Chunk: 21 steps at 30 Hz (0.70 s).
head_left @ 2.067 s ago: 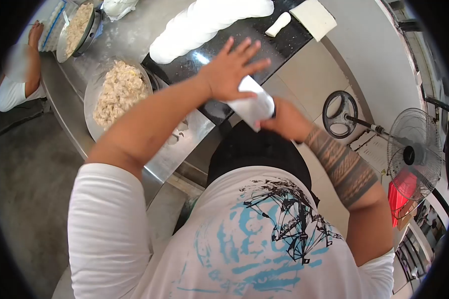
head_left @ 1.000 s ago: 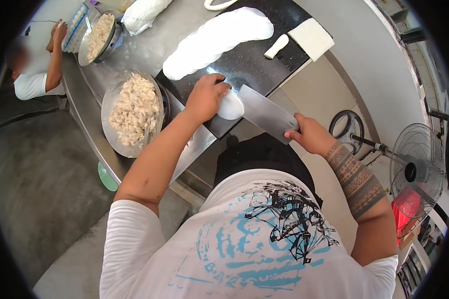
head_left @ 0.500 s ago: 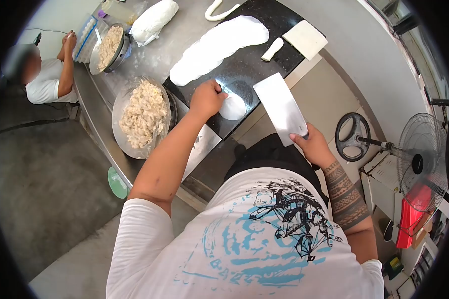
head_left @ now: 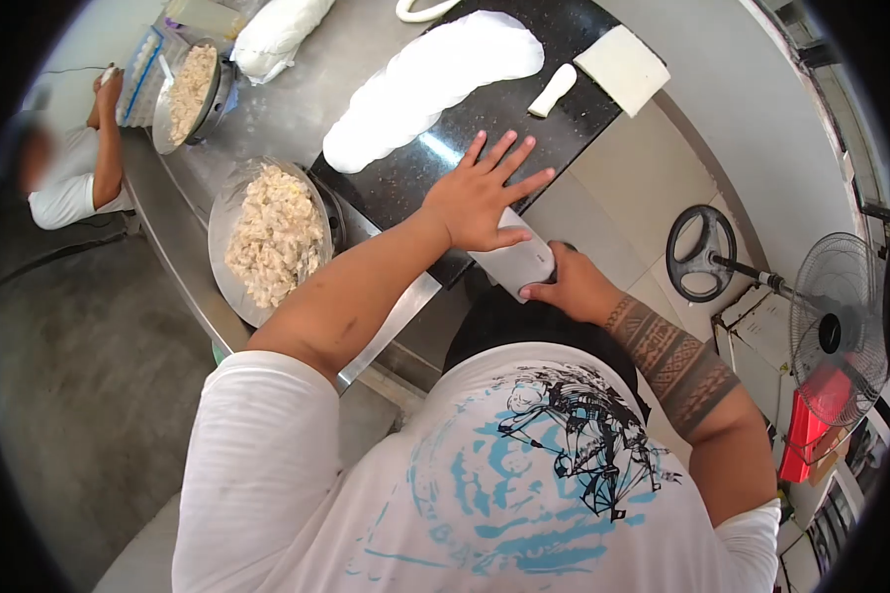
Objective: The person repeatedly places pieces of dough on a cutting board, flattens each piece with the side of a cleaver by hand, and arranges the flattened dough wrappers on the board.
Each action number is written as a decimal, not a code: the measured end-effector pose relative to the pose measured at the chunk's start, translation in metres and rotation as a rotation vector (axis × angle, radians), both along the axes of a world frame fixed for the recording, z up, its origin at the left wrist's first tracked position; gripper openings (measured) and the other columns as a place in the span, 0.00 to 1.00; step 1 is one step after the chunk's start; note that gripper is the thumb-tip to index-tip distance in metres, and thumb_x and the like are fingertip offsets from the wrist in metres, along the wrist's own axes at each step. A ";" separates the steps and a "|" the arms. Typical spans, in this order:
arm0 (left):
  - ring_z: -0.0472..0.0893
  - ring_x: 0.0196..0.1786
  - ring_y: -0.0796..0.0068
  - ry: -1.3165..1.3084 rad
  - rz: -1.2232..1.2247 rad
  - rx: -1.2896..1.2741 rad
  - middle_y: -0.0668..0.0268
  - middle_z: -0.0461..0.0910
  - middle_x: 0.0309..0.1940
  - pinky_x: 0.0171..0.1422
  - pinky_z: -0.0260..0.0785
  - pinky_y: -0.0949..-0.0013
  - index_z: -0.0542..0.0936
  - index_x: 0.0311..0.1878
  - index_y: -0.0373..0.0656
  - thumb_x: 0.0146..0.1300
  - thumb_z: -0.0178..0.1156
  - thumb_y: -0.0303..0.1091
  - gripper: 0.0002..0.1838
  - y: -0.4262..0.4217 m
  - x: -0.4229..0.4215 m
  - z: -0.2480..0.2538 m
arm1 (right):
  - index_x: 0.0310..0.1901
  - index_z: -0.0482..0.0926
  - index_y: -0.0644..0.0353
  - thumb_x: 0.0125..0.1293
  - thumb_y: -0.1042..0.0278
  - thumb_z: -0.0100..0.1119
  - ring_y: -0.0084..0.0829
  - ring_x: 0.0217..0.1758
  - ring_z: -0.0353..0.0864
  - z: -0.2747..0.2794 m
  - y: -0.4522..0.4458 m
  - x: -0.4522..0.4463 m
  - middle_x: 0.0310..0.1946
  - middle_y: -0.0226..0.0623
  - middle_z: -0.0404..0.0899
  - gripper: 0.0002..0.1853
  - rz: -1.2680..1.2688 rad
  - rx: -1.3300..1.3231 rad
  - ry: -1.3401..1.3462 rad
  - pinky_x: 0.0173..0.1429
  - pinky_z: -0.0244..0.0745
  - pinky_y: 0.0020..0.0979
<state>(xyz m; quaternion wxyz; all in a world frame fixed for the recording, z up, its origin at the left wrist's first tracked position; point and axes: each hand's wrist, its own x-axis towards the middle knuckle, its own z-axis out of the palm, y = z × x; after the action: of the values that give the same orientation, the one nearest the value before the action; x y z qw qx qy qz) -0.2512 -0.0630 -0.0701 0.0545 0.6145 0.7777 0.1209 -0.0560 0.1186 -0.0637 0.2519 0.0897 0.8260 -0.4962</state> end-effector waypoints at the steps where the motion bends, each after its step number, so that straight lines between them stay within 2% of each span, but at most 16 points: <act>1: 0.54 0.89 0.36 0.011 0.008 0.014 0.47 0.52 0.89 0.87 0.43 0.26 0.62 0.88 0.65 0.67 0.62 0.70 0.49 0.008 -0.004 0.000 | 0.65 0.75 0.71 0.62 0.52 0.82 0.57 0.58 0.88 -0.002 0.007 -0.004 0.51 0.62 0.87 0.39 -0.007 -0.029 0.014 0.64 0.81 0.48; 4: 0.54 0.88 0.35 0.052 0.054 0.073 0.47 0.51 0.89 0.86 0.43 0.23 0.61 0.88 0.67 0.66 0.62 0.72 0.50 0.023 -0.019 -0.005 | 0.61 0.75 0.70 0.62 0.51 0.81 0.61 0.57 0.88 -0.004 0.031 -0.026 0.49 0.63 0.87 0.36 0.070 0.110 0.028 0.63 0.80 0.51; 6: 0.54 0.88 0.35 0.118 0.111 0.108 0.47 0.51 0.89 0.86 0.43 0.23 0.61 0.88 0.68 0.66 0.61 0.73 0.50 0.027 -0.035 -0.008 | 0.56 0.76 0.69 0.61 0.52 0.83 0.54 0.50 0.89 -0.010 0.045 -0.048 0.45 0.59 0.86 0.34 0.092 0.109 0.154 0.55 0.81 0.48; 10: 0.54 0.89 0.39 0.218 0.184 0.198 0.49 0.51 0.90 0.89 0.42 0.28 0.60 0.88 0.70 0.67 0.61 0.73 0.49 0.034 -0.069 -0.011 | 0.51 0.78 0.69 0.61 0.52 0.83 0.46 0.45 0.88 0.025 0.054 -0.094 0.42 0.55 0.87 0.31 0.143 0.259 0.099 0.53 0.81 0.46; 12: 0.53 0.89 0.40 0.195 0.152 0.212 0.49 0.50 0.90 0.90 0.40 0.30 0.59 0.89 0.67 0.68 0.59 0.73 0.50 0.031 -0.074 -0.005 | 0.49 0.79 0.69 0.62 0.52 0.83 0.43 0.43 0.88 0.045 0.049 -0.101 0.40 0.53 0.86 0.30 0.125 0.319 0.087 0.52 0.81 0.46; 13: 0.53 0.89 0.40 0.166 0.124 0.213 0.48 0.50 0.90 0.90 0.40 0.30 0.59 0.89 0.66 0.68 0.59 0.74 0.50 0.026 -0.072 0.001 | 0.53 0.80 0.70 0.62 0.54 0.83 0.41 0.46 0.89 0.040 0.044 -0.094 0.42 0.51 0.88 0.30 0.093 0.269 0.062 0.55 0.81 0.43; 15: 0.52 0.90 0.39 0.103 0.057 0.143 0.48 0.50 0.90 0.90 0.40 0.31 0.58 0.90 0.63 0.67 0.60 0.75 0.53 0.011 -0.055 0.013 | 0.56 0.81 0.72 0.61 0.52 0.82 0.50 0.53 0.89 0.025 0.027 -0.060 0.48 0.58 0.88 0.33 0.027 0.033 0.069 0.61 0.81 0.44; 16: 0.52 0.90 0.39 0.092 0.012 0.117 0.48 0.49 0.90 0.90 0.40 0.31 0.58 0.90 0.64 0.66 0.61 0.75 0.53 0.001 -0.040 -0.001 | 0.57 0.81 0.73 0.60 0.52 0.82 0.54 0.57 0.90 0.014 0.017 -0.040 0.51 0.62 0.88 0.34 -0.011 -0.089 0.070 0.64 0.81 0.45; 18: 0.52 0.90 0.39 0.014 -0.068 0.014 0.49 0.50 0.90 0.90 0.41 0.31 0.58 0.90 0.66 0.65 0.61 0.76 0.53 0.004 -0.006 -0.004 | 0.62 0.81 0.71 0.61 0.54 0.82 0.53 0.60 0.89 -0.012 0.008 0.001 0.55 0.60 0.88 0.35 -0.025 0.020 0.013 0.68 0.80 0.44; 19: 0.52 0.90 0.39 0.005 -0.091 0.019 0.50 0.51 0.90 0.89 0.42 0.28 0.58 0.89 0.68 0.65 0.62 0.75 0.53 0.016 -0.003 -0.006 | 0.61 0.81 0.70 0.61 0.54 0.82 0.53 0.61 0.89 -0.002 0.010 0.006 0.55 0.59 0.88 0.34 -0.135 -0.076 -0.051 0.68 0.80 0.44; 21: 0.53 0.89 0.40 0.083 -0.039 0.065 0.51 0.52 0.90 0.88 0.43 0.26 0.59 0.89 0.70 0.65 0.62 0.75 0.52 0.036 -0.020 -0.008 | 0.60 0.81 0.70 0.62 0.53 0.82 0.53 0.60 0.89 -0.009 0.032 -0.012 0.54 0.58 0.88 0.34 -0.111 -0.023 0.079 0.66 0.81 0.45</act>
<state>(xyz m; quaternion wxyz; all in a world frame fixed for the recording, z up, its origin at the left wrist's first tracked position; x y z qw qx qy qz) -0.2712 -0.0267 -0.0778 0.0043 0.6356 0.7627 0.1195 -0.0678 0.1509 -0.0726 0.1919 0.1129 0.8233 -0.5220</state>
